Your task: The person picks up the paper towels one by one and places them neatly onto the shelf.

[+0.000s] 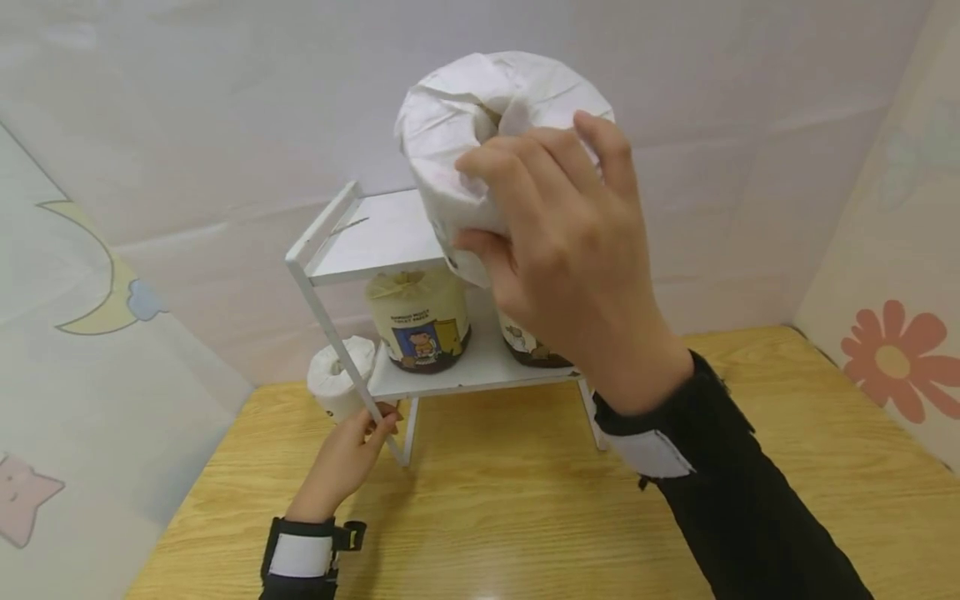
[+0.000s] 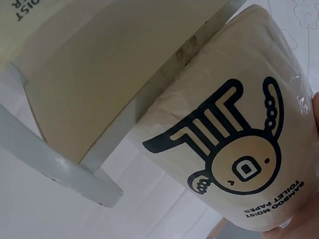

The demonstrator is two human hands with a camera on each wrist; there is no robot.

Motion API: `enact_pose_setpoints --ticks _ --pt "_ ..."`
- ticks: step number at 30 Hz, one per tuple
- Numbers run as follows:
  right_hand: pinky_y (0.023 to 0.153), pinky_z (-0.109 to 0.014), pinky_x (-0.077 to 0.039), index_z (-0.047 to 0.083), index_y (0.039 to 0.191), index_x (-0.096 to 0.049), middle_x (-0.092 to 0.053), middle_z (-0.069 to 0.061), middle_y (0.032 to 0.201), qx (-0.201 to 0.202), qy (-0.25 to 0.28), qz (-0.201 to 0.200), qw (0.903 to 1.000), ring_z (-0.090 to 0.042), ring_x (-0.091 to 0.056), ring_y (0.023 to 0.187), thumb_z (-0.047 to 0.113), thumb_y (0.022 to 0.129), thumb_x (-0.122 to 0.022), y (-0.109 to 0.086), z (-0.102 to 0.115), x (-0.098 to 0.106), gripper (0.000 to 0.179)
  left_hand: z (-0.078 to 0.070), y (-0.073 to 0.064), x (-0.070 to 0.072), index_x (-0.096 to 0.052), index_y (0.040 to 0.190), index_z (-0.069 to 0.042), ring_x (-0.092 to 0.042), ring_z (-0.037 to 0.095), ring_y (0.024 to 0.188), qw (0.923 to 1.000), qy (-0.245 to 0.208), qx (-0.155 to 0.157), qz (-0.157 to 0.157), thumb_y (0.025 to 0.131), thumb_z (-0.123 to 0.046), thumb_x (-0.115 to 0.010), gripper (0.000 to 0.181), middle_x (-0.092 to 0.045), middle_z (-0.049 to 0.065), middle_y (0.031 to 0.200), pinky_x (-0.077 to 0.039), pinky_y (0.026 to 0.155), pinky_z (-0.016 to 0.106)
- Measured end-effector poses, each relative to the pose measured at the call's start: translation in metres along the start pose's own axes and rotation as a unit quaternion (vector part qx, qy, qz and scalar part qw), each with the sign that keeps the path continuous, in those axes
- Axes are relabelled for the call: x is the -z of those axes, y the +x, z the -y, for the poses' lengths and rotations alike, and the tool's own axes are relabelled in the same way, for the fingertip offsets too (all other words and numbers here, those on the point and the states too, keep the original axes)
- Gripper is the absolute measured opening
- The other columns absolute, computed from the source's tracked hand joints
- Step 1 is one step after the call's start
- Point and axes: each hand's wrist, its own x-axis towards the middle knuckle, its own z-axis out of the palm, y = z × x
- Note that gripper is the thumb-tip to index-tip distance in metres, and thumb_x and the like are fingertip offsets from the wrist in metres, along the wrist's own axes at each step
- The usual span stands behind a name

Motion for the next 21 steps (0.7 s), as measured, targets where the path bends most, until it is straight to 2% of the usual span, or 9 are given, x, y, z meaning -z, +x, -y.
enact_pose_setpoints --ticks 8,15,18,21 --pt "0.107 -0.046 -0.029 -0.001 0.114 -0.065 -0.067 -0.015 0.119 0.01 -0.011 0.02 0.9997 -0.034 -0.057 0.113 0.022 0.085 -0.079 0.004 -0.003 -0.002 0.04 -0.002 0.0 0.001 -0.068 0.109 -0.014 -0.063 0.015 0.087 1.0 0.002 0.005 -0.004 0.101 -0.022 -0.06 0.014 -0.067 -0.002 0.092 -0.052 0.075 0.04" --pt "0.105 -0.046 -0.032 -0.005 0.112 -0.065 -0.065 -0.02 0.116 0.01 0.003 0.019 0.9998 -0.039 -0.056 0.109 0.022 0.088 -0.076 0.012 -0.004 -0.003 0.037 -0.001 0.0 0.0 -0.068 0.109 -0.014 -0.065 0.018 0.094 1.0 0.001 0.005 -0.003 0.101 -0.024 -0.059 0.015 -0.069 -0.001 0.098 -0.052 0.079 0.043" --pt "0.105 -0.047 -0.032 0.002 0.117 -0.067 -0.065 -0.012 0.123 0.01 0.005 0.017 0.9998 -0.034 -0.056 0.113 0.026 0.085 -0.079 0.007 -0.019 -0.011 0.042 -0.002 0.001 0.0 -0.068 0.108 -0.015 -0.064 0.017 0.092 1.0 0.001 0.005 -0.005 0.101 -0.023 -0.06 0.014 -0.069 -0.001 0.097 -0.052 0.079 0.042" --pt "0.107 -0.047 -0.029 0.019 0.124 -0.068 -0.061 0.003 0.132 0.012 -0.018 0.021 0.9995 -0.024 -0.052 0.121 0.041 0.078 -0.084 -0.008 -0.052 -0.027 0.054 -0.002 0.001 0.0 -0.068 0.107 -0.014 -0.064 0.017 0.091 1.0 0.002 0.002 -0.008 0.101 -0.022 -0.06 0.013 -0.068 -0.001 0.095 -0.052 0.078 0.042"
